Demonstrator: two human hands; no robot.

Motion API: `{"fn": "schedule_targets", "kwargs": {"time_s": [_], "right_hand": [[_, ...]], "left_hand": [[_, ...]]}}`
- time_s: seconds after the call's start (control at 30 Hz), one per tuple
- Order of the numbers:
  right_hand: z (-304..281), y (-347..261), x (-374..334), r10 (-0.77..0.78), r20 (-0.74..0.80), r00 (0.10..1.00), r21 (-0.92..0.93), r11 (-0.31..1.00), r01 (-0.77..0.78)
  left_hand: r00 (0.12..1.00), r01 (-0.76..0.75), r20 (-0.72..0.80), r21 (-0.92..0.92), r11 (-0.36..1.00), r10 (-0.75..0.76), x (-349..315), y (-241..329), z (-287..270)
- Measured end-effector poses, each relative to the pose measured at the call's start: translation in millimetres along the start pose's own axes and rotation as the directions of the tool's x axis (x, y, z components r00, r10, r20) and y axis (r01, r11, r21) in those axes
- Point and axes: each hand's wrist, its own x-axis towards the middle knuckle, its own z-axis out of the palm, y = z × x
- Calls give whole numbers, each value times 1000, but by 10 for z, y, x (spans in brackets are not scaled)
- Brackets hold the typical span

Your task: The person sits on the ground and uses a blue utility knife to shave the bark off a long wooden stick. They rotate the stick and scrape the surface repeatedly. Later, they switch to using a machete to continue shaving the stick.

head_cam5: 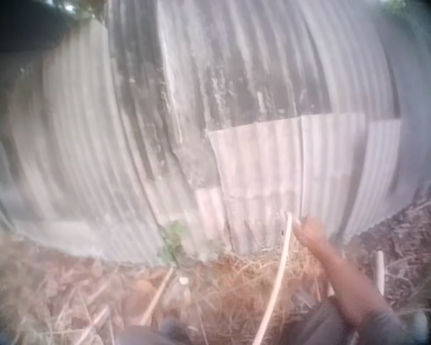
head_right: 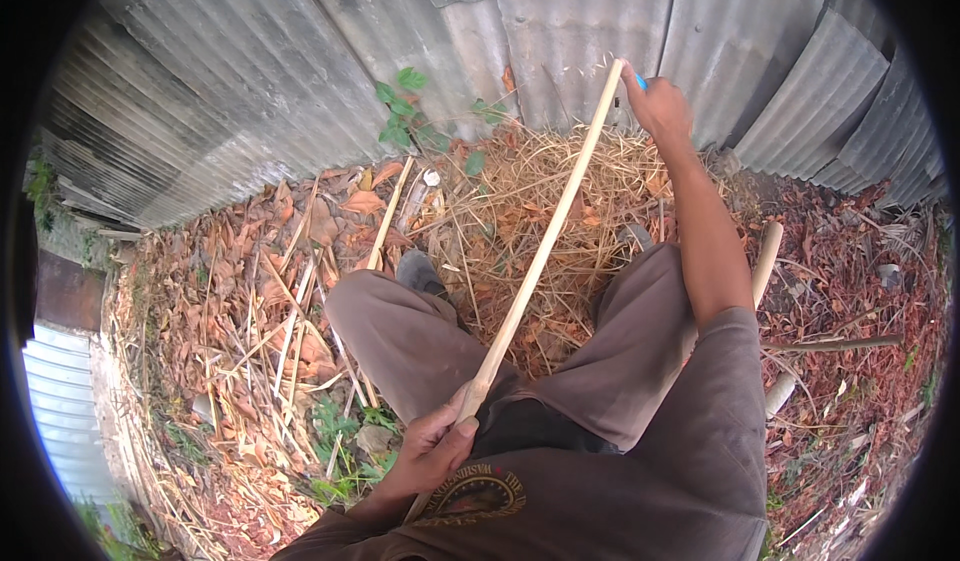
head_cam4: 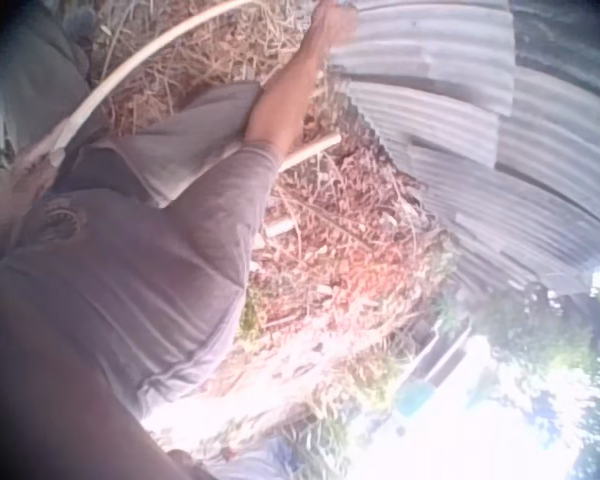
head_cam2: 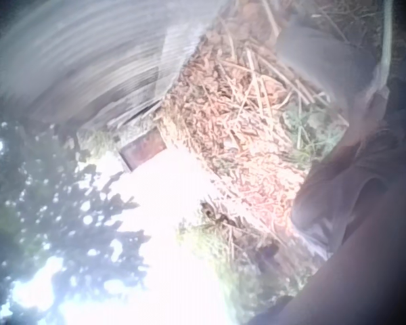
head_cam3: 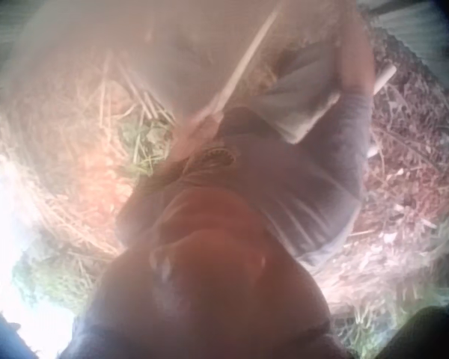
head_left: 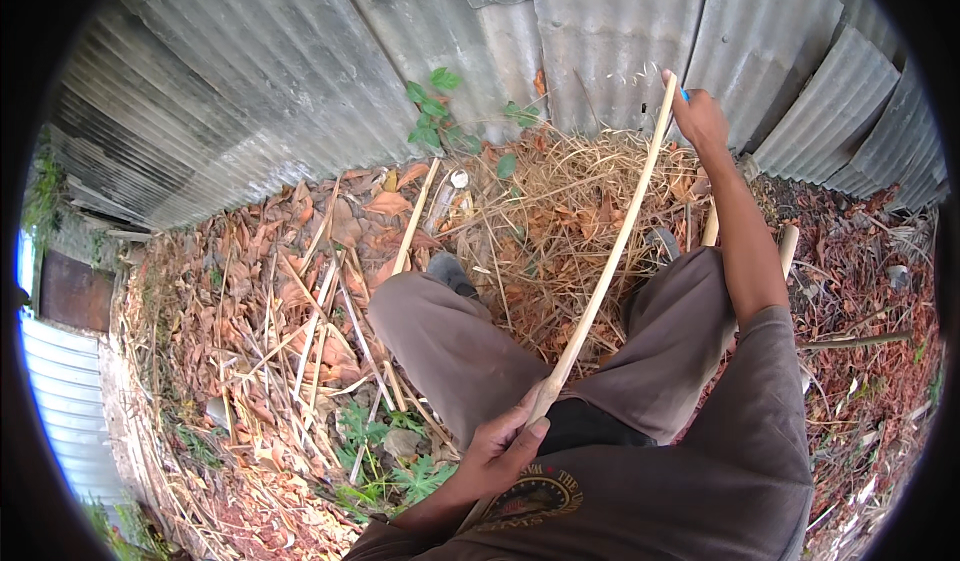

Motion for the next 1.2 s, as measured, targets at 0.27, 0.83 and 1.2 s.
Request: {"fn": "schedule_targets", "kwargs": {"time_s": [0.27,0.83,1.2], "right_hand": [[-51,-469,-1167,-473,248,845,44,877,478],[41,-704,-1510,-678,160,718,124,735,666],[54,-670,-1412,-605,192,772,68,794,605]], "left_hand": [[969,-82,-227,95,992,102,349,41,-203],[964,-89,-225,240,967,144,481,114,-165],[964,-81,-239,142,987,113,357,-24,-110]]}}
